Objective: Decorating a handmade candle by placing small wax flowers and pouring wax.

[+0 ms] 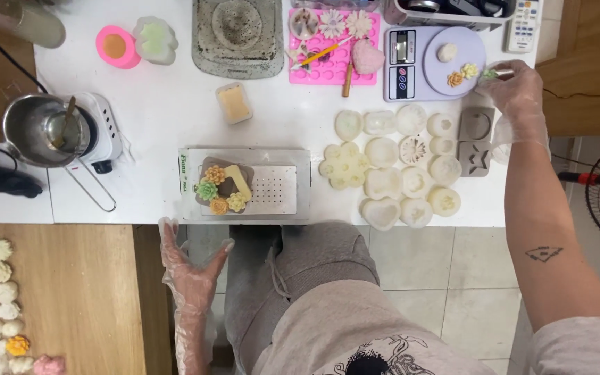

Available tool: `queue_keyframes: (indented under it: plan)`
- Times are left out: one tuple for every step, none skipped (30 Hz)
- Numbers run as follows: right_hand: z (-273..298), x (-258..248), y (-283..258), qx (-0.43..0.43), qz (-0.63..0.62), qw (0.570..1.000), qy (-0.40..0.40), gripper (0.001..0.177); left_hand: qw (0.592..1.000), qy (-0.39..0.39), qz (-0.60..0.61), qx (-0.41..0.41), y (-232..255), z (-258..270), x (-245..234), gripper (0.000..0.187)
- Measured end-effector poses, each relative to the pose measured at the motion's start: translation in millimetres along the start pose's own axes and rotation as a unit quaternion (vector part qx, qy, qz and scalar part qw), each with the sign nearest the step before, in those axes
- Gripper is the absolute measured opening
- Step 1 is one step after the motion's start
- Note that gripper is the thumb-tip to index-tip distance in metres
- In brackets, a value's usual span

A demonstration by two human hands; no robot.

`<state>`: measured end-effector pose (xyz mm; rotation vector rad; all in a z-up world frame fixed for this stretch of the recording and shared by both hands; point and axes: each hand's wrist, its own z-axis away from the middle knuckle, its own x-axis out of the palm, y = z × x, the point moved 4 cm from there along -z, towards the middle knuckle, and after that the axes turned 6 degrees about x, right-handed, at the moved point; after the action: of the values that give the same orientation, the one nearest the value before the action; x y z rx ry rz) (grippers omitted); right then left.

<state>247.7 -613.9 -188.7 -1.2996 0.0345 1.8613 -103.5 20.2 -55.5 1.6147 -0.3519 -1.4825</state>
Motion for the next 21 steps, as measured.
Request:
queue_keyframes:
  plan:
    - [6.6, -5.2, -0.9, -0.008, 0.003, 1.000, -0.005, 0.037, 1.000, 0.008, 0.000, -0.006, 1.5, -1.6, 2.2, 0.122]
    - [14.6, -8.7, -2.4, -0.014, 0.010, 0.999, 0.031, 0.037, 1.000, 0.008, -0.001, -0.007, 2.5, -2.1, 0.8, 0.122]
    - [22.9, -12.2, -4.0, -0.020, 0.015, 0.997, 0.066, 0.038, 1.000, 0.007, -0.001, -0.009, 3.1, -2.7, -1.1, 0.122]
    - [23.1, -11.1, 1.0, -0.026, 0.016, 0.998, 0.059, 0.038, 1.000, 0.014, -0.004, -0.014, 4.6, -3.3, -2.7, 0.122]
    - [23.0, -10.6, 5.4, -0.043, -0.061, 0.996, 0.048, 0.036, 1.000, 0.010, -0.013, -0.015, 6.4, -4.3, -3.4, 0.122]
    - [21.5, -14.8, 9.9, -0.059, -0.138, 0.988, 0.039, 0.034, 1.000, 0.005, -0.018, -0.013, 8.7, -8.1, -1.3, 0.122]
    - [36.0, -14.5, 3.5, -0.064, -0.137, 0.988, 0.036, 0.034, 1.000, 0.011, -0.018, -0.016, 6.5, -8.7, -0.5, 0.122]
    - [54.9, -19.7, -3.3, -0.120, -0.096, 0.984, 0.093, 0.033, 1.000, 0.008, -0.020, -0.011, 4.5, -9.8, 0.3, 0.122]
    - [74.6, -24.5, -10.0, -0.175, -0.055, 0.972, 0.150, 0.032, 1.000, 0.004, -0.022, -0.007, 2.5, -11.0, 1.2, 0.122]
    - [102.8, -21.0, -25.0, -0.177, -0.054, 0.971, 0.149, 0.032, 1.000, 0.006, -0.021, -0.008, -4.7, -12.8, 4.0, 0.122]
    - [131.3, -15.9, -41.8, -0.213, -0.122, 0.964, 0.102, 0.031, 1.000, 0.001, -0.027, 0.013, -10.1, -14.8, 7.5, 0.122]
    - [160.9, -12.4, -57.0, -0.247, -0.189, 0.949, 0.055, 0.030, 0.999, -0.004, -0.031, 0.036, -15.6, -17.3, 12.1, 0.122]
    - [190.1, -2.6, -78.1, -0.247, -0.188, 0.949, 0.056, 0.030, 0.999, -0.004, -0.030, 0.036, -14.4, -19.9, 13.6, 0.122]
    - [219.1, 12.3, -97.6, -0.220, -0.198, 0.955, 0.004, 0.026, 0.998, -0.015, -0.036, 0.052, -12.3, -23.8, 14.4, 0.122]
    - [248.4, 27.3, -117.2, -0.192, -0.207, 0.958, -0.049, 0.022, 0.996, -0.025, -0.041, 0.069, -10.1, -27.5, 15.2, 0.123]
    - [273.1, 37.3, -131.8, -0.192, -0.207, 0.958, -0.045, 0.022, 0.996, -0.026, -0.039, 0.072, -6.7, -30.2, 15.4, 0.123]
    - [299.3, 54.2, -148.9, -0.207, -0.211, 0.946, -0.136, 0.024, 0.996, -0.034, -0.036, 0.073, -3.5, -32.6, 16.1, 0.123]
    - [326.6, 71.1, -165.7, -0.220, -0.213, 0.925, -0.225, 0.027, 0.996, -0.043, -0.033, 0.075, -0.6, -34.9, 17.0, 0.124]
    - [337.9, 82.1, -175.1, -0.221, -0.213, 0.926, -0.221, 0.027, 0.996, -0.044, -0.030, 0.078, 1.5, -36.2, 15.0, 0.124]
    - [350.5, 95.5, -185.0, -0.221, -0.207, 0.919, -0.253, 0.029, 0.995, -0.047, -0.030, 0.081, 3.8, -36.3, 12.7, 0.123]
    - [363.2, 109.2, -194.7, -0.221, -0.200, 0.911, -0.284, 0.032, 0.995, -0.051, -0.031, 0.084, 6.0, -36.4, 10.4, 0.122]
